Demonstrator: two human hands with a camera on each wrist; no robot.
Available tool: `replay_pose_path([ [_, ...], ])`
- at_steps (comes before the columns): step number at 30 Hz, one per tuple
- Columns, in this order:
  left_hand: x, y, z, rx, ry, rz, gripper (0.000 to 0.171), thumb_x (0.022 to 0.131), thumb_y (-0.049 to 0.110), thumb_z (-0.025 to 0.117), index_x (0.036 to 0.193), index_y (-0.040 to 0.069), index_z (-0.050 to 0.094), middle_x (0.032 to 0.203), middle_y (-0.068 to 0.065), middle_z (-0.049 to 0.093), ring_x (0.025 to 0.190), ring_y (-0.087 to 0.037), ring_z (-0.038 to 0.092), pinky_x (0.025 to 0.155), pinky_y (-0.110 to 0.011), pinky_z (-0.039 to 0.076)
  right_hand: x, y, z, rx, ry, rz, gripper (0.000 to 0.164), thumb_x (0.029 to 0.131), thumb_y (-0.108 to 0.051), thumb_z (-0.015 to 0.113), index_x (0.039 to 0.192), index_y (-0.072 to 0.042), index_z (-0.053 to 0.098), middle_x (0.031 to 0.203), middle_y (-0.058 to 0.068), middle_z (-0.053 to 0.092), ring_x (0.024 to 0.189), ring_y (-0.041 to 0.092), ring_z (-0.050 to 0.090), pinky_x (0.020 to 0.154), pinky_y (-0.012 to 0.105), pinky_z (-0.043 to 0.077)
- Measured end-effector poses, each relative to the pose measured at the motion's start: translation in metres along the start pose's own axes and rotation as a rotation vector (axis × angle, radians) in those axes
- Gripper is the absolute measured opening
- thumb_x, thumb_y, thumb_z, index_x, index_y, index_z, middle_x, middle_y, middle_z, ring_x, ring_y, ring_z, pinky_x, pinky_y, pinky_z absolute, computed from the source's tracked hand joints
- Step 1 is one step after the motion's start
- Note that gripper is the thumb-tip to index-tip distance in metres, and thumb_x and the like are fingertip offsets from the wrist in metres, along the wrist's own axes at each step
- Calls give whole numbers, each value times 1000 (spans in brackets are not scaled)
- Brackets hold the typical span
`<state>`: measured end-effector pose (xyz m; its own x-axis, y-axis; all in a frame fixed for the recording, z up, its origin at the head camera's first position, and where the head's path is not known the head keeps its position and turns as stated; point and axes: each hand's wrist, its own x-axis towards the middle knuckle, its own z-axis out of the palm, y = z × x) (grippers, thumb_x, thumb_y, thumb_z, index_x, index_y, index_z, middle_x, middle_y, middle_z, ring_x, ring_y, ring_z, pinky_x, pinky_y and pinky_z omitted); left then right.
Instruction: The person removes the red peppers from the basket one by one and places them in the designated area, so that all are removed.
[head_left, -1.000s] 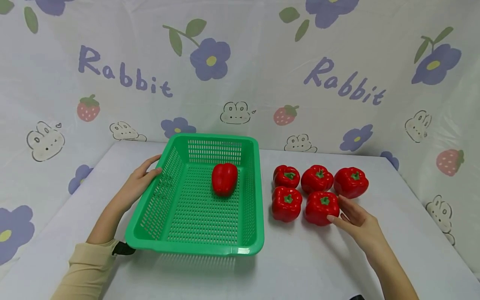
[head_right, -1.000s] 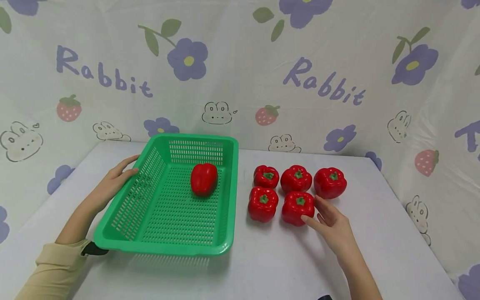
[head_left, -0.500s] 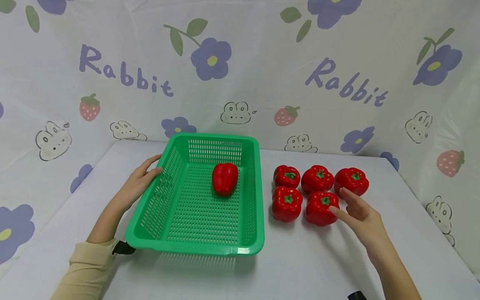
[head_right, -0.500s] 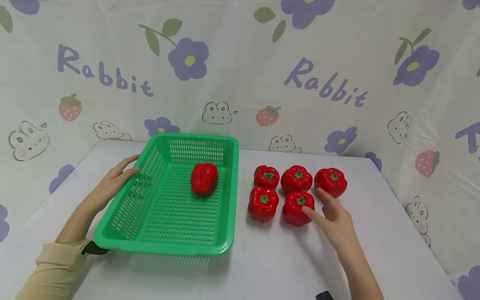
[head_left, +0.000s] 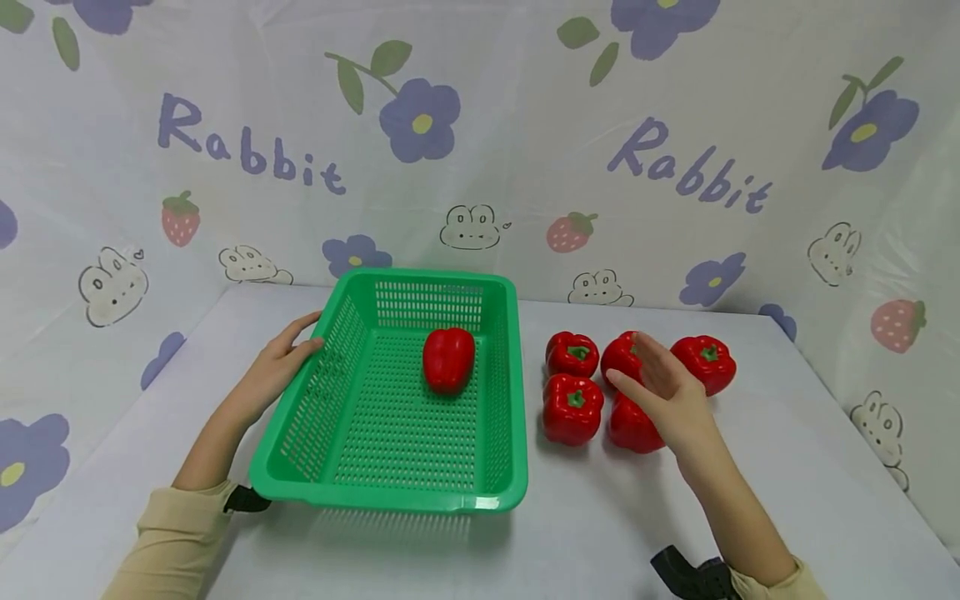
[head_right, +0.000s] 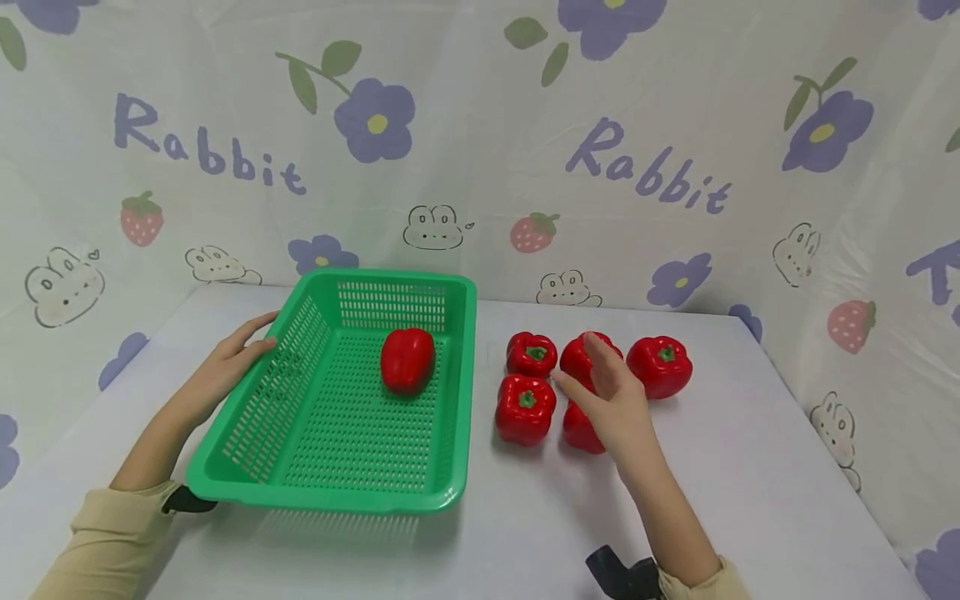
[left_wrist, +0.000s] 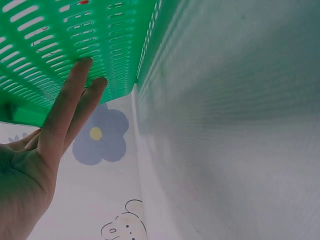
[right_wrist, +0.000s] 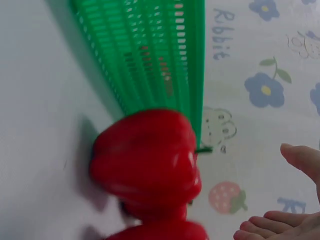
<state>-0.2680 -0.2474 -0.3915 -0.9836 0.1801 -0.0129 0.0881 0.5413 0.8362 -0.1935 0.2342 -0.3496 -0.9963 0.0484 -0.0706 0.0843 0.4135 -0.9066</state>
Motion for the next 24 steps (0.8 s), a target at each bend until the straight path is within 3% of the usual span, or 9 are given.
replay_pose_path([
  [4, -2, 1, 0, 8, 2, 4, 62, 104, 44, 37, 158, 20, 17, 123, -28, 60, 86, -10, 64, 79, -32, 51, 8, -16, 15, 36, -51, -33, 82, 91, -40, 66, 157, -25, 20, 162, 0, 28, 150, 24, 26, 113, 44, 35],
  [10, -2, 2, 0, 3, 2, 1, 62, 104, 44, 38, 158, 21, 18, 122, -27, 60, 86, -10, 64, 80, -32, 50, 18, -36, 37, 117, -152, -73, 78, 91, -42, 66, 156, -26, 25, 160, -3, 31, 149, 21, 27, 114, 52, 32],
  [24, -1, 1, 0, -10, -1, 4, 61, 104, 43, 38, 158, 20, 17, 120, -28, 61, 84, -10, 66, 78, -32, 52, 30, -69, 73, 196, -232, -126, 74, 91, -42, 66, 154, -27, 29, 157, -8, 36, 147, 18, 33, 114, 54, 33],
])
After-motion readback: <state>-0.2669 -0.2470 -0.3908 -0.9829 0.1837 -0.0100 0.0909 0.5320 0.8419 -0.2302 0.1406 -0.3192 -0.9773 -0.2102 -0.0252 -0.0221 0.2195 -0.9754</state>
